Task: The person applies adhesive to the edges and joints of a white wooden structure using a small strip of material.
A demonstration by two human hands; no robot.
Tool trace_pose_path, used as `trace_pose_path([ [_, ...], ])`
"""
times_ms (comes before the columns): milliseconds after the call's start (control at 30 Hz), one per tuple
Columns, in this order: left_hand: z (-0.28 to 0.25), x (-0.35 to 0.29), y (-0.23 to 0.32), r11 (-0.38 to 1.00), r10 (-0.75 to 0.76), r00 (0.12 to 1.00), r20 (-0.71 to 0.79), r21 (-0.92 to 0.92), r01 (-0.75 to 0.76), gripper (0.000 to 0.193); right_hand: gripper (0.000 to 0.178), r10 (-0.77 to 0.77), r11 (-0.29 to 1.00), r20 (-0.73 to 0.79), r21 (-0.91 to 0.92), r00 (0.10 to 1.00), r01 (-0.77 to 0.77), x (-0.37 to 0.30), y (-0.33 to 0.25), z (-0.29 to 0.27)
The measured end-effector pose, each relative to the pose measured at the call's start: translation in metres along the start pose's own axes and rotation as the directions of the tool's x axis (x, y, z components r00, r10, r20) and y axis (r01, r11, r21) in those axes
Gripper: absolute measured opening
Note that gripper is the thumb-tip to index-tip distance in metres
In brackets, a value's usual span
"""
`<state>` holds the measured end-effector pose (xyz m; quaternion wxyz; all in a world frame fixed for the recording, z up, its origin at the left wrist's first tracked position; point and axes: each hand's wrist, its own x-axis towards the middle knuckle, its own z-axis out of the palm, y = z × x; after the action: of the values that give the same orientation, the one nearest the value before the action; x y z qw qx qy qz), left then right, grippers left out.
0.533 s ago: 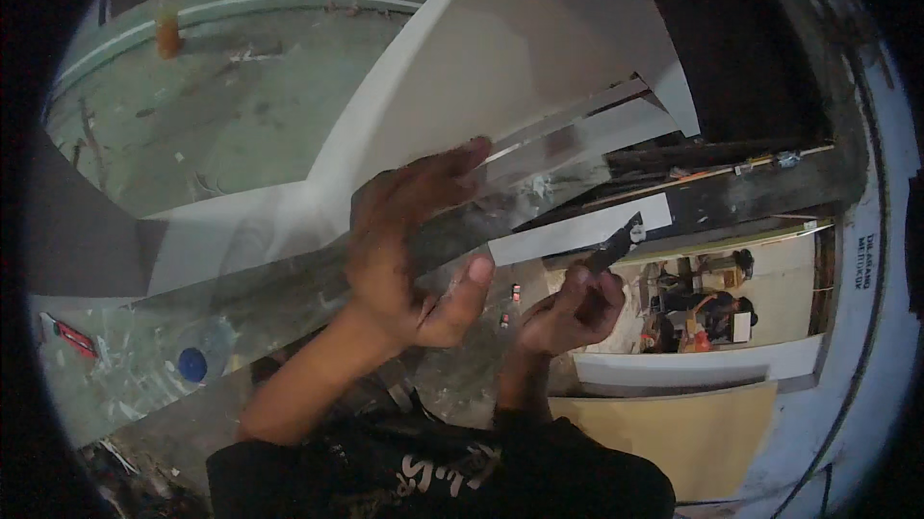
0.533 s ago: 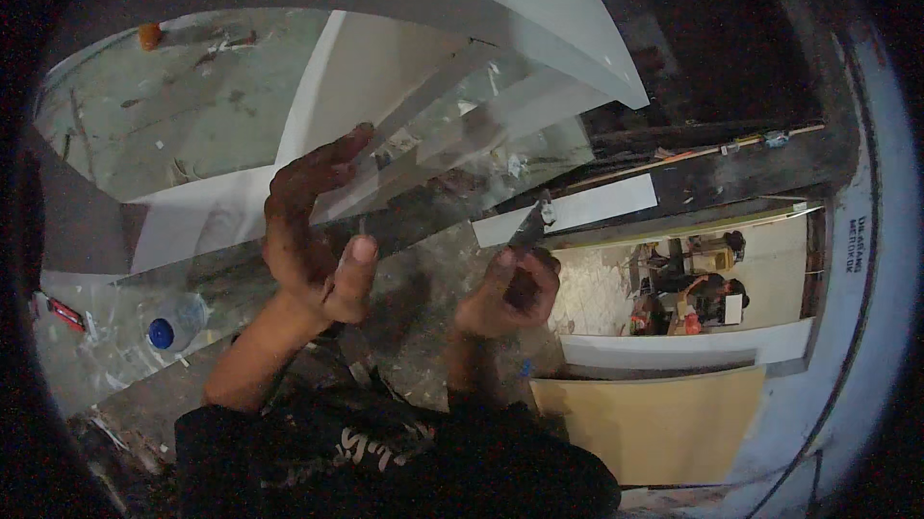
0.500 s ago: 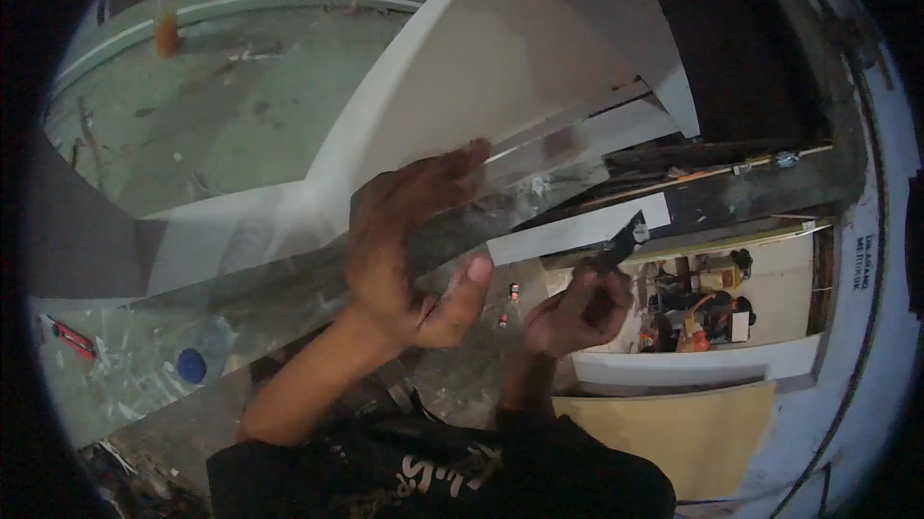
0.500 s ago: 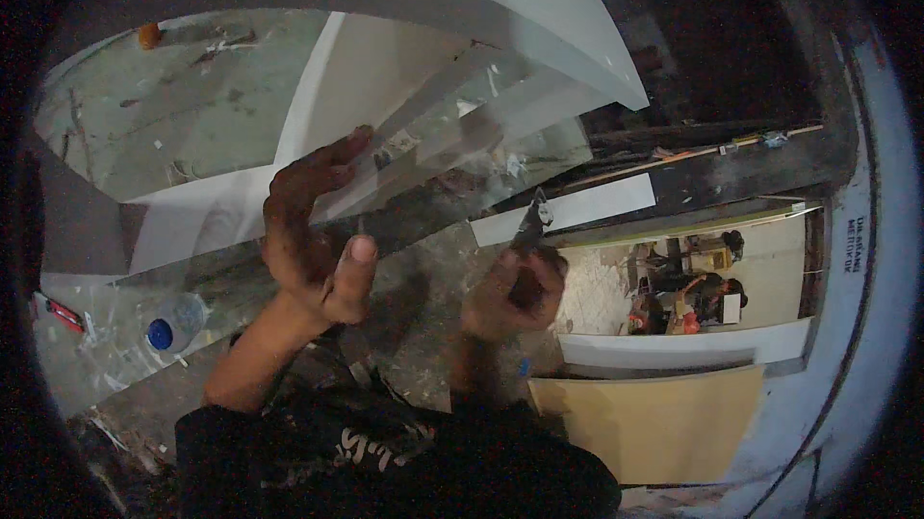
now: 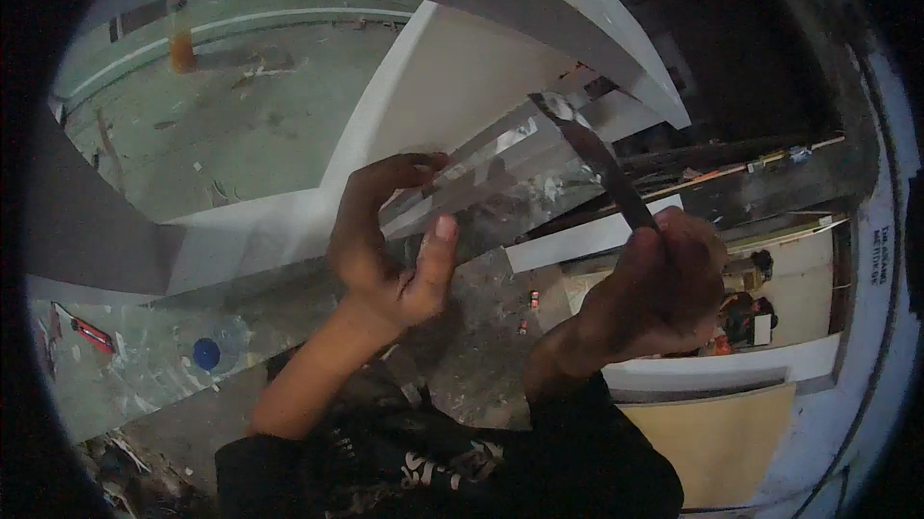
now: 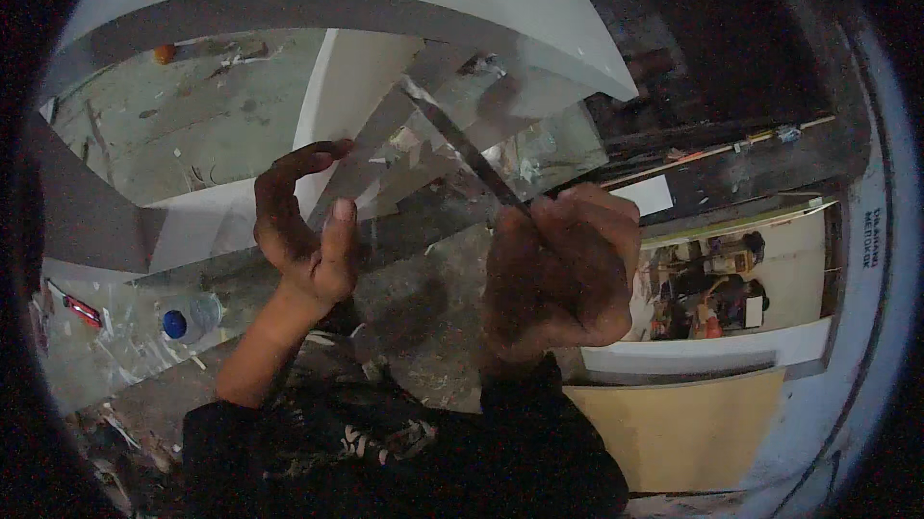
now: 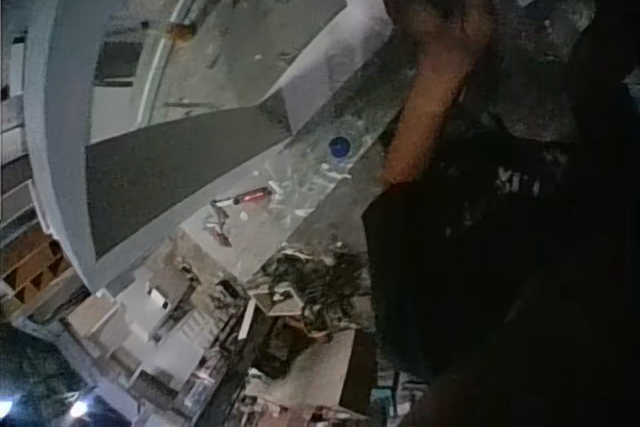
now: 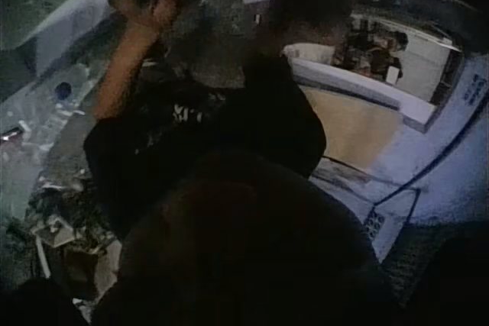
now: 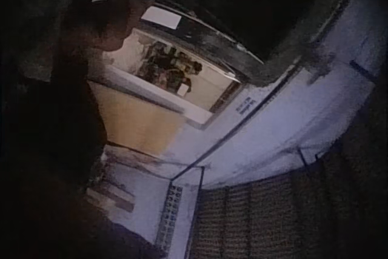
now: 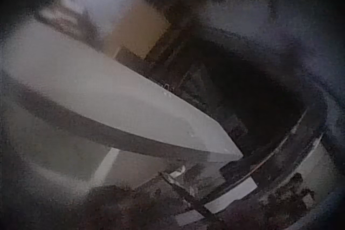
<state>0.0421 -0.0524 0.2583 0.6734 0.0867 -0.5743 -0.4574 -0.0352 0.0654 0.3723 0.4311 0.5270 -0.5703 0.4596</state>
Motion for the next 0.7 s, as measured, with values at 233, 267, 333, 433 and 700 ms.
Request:
trace_pose_path([
  [233,-0.001,0.022,-0.002,0.996,-0.006,1.0,0.021,0.092,0.004,0.027,0.022,-0.194,0.966,0.122,-0.148,0.973,0.212,0.024,-0.007,0.001],
  [267,0.0,0.029,-0.003,0.996,0.009,1.0,0.019,0.093,-0.01,0.026,0.022,-0.199,0.964,0.118,-0.154,0.973,0.216,0.025,-0.009,0.003],
  [333,0.011,0.045,0.003,0.99,-0.075,0.997,-0.017,-0.124,0.072,0.025,0.021,-0.204,0.96,0.127,-0.168,0.971,0.224,0.026,-0.011,0.005],
  [433,0.014,0.064,-0.001,0.928,-0.148,0.989,0.013,-0.343,0.144,0.026,0.021,-0.193,0.96,0.139,-0.179,0.971,0.216,0.024,-0.011,0.011],
  [700,0.004,0.085,-0.037,0.909,-0.173,0.974,0.148,-0.356,0.216,0.022,0.019,-0.185,0.954,0.207,-0.197,0.961,0.226,0.035,-0.013,0.026],
])
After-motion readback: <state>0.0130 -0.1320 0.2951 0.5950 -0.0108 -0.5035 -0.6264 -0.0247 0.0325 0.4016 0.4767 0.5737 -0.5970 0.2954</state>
